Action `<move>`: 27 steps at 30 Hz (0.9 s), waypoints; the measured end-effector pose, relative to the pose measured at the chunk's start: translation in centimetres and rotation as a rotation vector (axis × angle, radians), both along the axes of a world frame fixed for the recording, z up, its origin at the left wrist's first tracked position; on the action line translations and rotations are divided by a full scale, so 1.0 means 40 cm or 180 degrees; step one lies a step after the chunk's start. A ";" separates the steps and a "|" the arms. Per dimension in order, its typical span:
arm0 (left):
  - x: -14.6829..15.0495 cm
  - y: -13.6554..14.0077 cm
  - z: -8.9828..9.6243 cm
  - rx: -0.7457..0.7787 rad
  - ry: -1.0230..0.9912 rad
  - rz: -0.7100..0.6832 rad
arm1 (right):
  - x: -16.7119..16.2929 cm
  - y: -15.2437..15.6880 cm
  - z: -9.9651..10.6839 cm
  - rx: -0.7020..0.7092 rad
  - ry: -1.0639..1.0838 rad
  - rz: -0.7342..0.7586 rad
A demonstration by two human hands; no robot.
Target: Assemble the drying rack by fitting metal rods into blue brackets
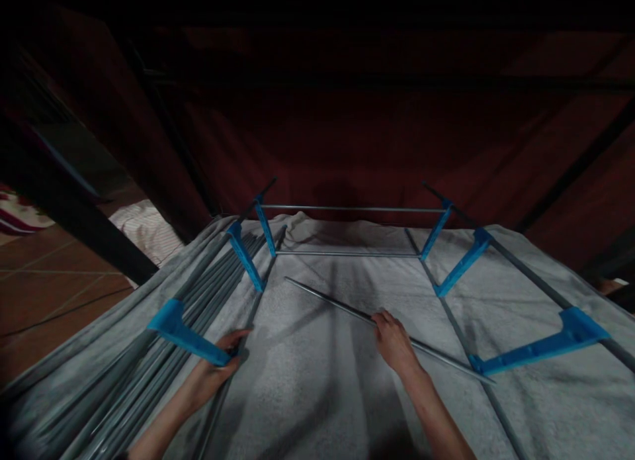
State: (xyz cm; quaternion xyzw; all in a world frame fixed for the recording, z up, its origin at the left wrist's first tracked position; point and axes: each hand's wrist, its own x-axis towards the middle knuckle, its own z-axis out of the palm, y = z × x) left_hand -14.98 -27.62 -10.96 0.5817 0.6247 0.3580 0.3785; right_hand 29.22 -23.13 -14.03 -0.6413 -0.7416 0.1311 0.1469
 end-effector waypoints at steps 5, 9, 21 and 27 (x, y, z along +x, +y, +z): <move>-0.002 0.011 0.009 -0.0011 0.0122 -0.0107 | -0.047 0.031 -0.014 0.0102 -0.0081 0.0241; -0.023 0.022 0.017 -0.0132 0.0126 -0.0064 | -0.088 0.068 0.010 0.0222 -0.0085 0.0416; -0.068 0.080 -0.044 -0.0050 0.0136 -0.0222 | -0.149 0.135 -0.009 0.0805 -0.0435 0.0144; -0.022 0.050 0.021 -0.0100 0.0198 -0.0259 | -0.144 0.129 -0.013 0.0719 -0.0359 0.0141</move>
